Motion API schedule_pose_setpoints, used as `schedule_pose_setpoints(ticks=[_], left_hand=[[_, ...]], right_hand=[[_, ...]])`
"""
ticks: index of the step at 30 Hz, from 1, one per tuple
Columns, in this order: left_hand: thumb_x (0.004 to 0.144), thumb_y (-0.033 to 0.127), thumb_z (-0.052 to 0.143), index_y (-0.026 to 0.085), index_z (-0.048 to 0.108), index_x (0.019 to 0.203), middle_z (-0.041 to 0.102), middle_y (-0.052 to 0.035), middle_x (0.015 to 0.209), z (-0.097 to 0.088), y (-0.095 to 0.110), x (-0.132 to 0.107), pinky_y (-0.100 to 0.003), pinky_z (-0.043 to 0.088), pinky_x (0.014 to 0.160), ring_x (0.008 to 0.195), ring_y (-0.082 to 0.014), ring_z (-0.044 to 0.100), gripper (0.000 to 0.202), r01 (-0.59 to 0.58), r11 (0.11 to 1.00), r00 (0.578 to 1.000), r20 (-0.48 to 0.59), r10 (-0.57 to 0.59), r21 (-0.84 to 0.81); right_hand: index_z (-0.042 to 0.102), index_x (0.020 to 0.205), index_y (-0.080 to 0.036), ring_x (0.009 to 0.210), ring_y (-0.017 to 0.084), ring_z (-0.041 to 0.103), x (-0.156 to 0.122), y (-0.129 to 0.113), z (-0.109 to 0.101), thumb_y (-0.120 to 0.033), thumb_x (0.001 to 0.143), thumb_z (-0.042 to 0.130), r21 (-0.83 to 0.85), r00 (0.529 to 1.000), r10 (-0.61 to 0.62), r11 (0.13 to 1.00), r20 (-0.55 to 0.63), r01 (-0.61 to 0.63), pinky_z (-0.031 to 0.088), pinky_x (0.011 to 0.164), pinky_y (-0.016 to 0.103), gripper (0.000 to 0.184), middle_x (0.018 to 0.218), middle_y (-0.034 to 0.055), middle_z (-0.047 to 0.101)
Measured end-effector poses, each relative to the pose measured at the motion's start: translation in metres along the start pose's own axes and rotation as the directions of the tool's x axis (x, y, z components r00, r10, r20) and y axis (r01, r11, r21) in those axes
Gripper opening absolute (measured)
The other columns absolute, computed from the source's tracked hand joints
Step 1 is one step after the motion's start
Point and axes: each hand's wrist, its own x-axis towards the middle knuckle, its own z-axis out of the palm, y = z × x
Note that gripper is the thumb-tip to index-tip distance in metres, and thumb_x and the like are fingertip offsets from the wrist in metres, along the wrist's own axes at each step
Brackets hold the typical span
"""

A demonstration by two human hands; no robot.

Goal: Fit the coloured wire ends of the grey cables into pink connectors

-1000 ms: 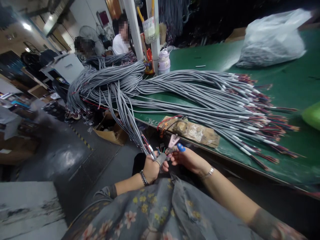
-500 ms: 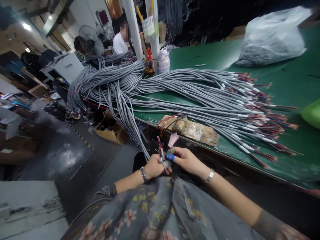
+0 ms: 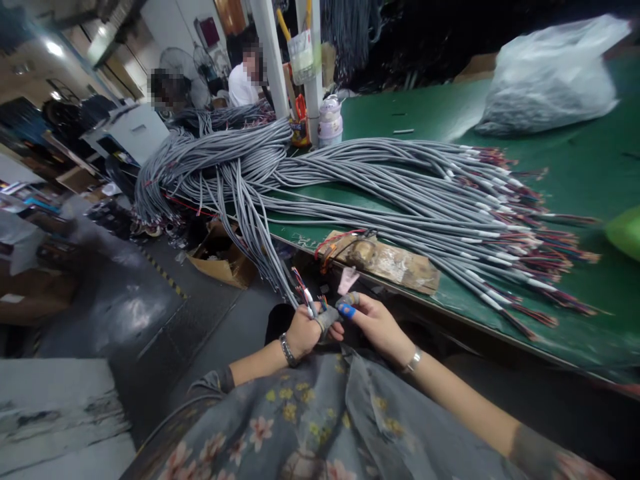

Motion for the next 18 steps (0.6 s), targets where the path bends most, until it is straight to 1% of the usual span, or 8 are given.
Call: schedule_pose_setpoints(ticks=[3,5,6,8,11,13,18], left_hand=[[0.05,0.069,0.072,0.013,0.058,0.057,0.064,-0.0063,0.051,-0.003,-0.003,-0.001,-0.026,0.048,0.048,0.045,-0.0156,0.061,0.058,0.012,0.999,0.996,0.084,-0.016,0.05],[0.05,0.069,0.072,0.013,0.058,0.056,0.065,-0.0066,0.052,-0.005,-0.004,-0.002,-0.026,0.049,0.048,0.045,-0.016,0.062,0.058,0.011,0.998,0.995,0.098,-0.016,0.059],[0.05,0.07,0.072,0.014,0.057,0.055,0.065,-0.0064,0.052,-0.005,-0.005,-0.002,-0.026,0.049,0.048,0.045,-0.0162,0.062,0.058,0.005,0.999,0.996,0.089,-0.009,0.049],[0.052,0.069,0.072,0.014,0.056,0.055,0.065,-0.0062,0.052,-0.005,-0.005,-0.002,-0.028,0.051,0.05,0.045,-0.0168,0.062,0.058,-0.009,1.0,0.998,0.057,0.008,0.009],[0.053,0.068,0.071,0.014,0.058,0.06,0.065,-0.0062,0.052,-0.003,-0.005,-0.001,-0.029,0.052,0.051,0.046,-0.0176,0.063,0.057,-0.012,0.999,1.0,0.014,0.013,-0.046],[0.054,0.068,0.071,0.013,0.059,0.063,0.066,-0.0069,0.053,-0.003,-0.005,0.0,-0.029,0.052,0.051,0.046,-0.0182,0.063,0.057,-0.001,0.998,1.0,0.002,0.001,-0.057],[0.055,0.067,0.071,0.012,0.059,0.064,0.065,-0.0069,0.052,-0.004,-0.006,0.001,-0.029,0.051,0.049,0.046,-0.0183,0.063,0.056,0.008,0.997,1.0,-0.003,-0.009,-0.083]], right_hand=[[0.055,0.069,-0.02,0.044,0.013,0.051,0.0,-0.004,0.006,-0.056,0.067,0.071,0.068,0.991,0.064,0.995,0.12,-0.073,0.042,0.049,0.028,0.039,0.048,-0.0034,0.054],[0.053,0.07,-0.02,0.038,0.012,0.049,0.0,-0.006,0.01,-0.054,0.07,0.069,0.104,0.977,0.101,0.987,0.188,-0.122,0.038,0.044,0.027,0.038,0.043,-0.005,0.052],[0.052,0.07,-0.02,0.038,0.012,0.048,0.0,-0.006,0.011,-0.054,0.07,0.069,0.115,0.973,0.109,0.984,0.201,-0.134,0.038,0.044,0.027,0.037,0.042,-0.0051,0.052],[0.054,0.069,-0.019,0.04,0.012,0.049,0.001,-0.005,0.011,-0.053,0.069,0.071,0.124,0.979,0.108,0.984,0.175,-0.131,0.04,0.047,0.028,0.037,0.044,-0.0048,0.052],[0.059,0.068,-0.017,0.047,0.013,0.052,0.004,-0.001,0.007,-0.052,0.064,0.075,0.094,0.995,0.081,0.992,0.062,-0.086,0.043,0.053,0.03,0.039,0.051,-0.0019,0.056],[0.061,0.069,-0.017,0.052,0.014,0.053,0.004,0.003,0.005,-0.052,0.062,0.077,0.09,0.997,0.073,0.993,0.024,-0.075,0.044,0.056,0.031,0.039,0.056,-0.0002,0.058],[0.056,0.072,-0.018,0.048,0.014,0.052,0.004,0.005,0.006,-0.052,0.065,0.075,0.168,0.992,0.098,0.98,0.076,-0.109,0.043,0.053,0.032,0.039,0.053,-0.0022,0.056]])
